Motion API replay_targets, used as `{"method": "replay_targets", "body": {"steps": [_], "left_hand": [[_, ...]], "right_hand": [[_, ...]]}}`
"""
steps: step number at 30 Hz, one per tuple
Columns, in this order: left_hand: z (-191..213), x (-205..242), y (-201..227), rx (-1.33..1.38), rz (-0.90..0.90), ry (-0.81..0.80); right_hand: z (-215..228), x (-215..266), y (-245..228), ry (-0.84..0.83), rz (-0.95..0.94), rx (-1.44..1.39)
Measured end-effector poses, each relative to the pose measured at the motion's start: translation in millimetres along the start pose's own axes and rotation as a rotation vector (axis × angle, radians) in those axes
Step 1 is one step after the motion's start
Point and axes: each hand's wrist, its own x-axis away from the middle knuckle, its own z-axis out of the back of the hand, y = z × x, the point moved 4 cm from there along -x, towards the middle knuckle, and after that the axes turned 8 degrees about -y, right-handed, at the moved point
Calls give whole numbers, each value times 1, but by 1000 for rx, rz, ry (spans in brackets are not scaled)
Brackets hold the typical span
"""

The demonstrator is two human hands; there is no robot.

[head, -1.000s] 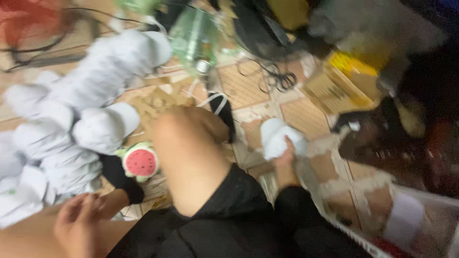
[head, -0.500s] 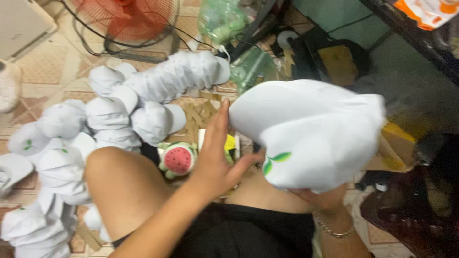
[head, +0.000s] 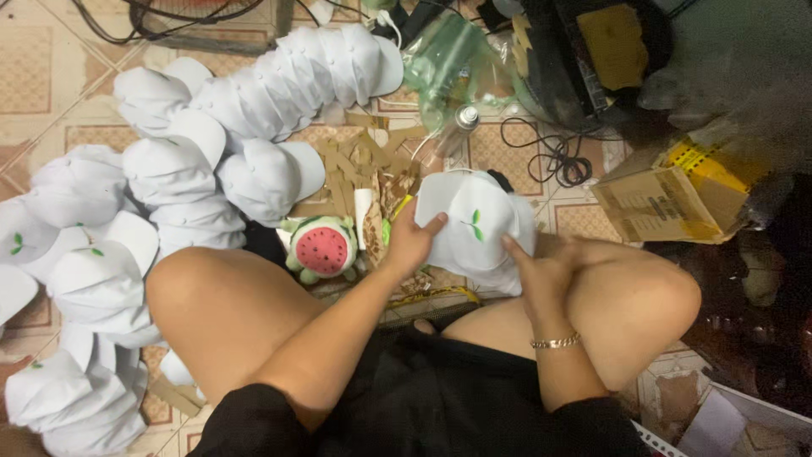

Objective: The person sits on the floor and processes white baseball caps. They stuff each cap with a plush toy, use a hairdryer to heat the front logo, spray the cap with an aerosol can, and then wipe the interior with a cloth. The finished caps are placed in a pile.

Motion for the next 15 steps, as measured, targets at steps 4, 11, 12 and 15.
{"method": "replay_targets", "body": {"steps": [4, 11, 12, 15], "left_hand": [[-32, 45, 54, -298, -515, -150], [-24, 112, 111, -359, -527, -559], [-15, 107, 113, -375, -495, -443], [9, 101, 103, -484, -374, -189]], "right_hand": [[-4, 29, -21, -274, 399, -354], [-9, 58, -26, -287, -105, -596], [-6, 58, -26, -329, -66, -613], [-2, 67, -7, -483, -81, -395]]}}
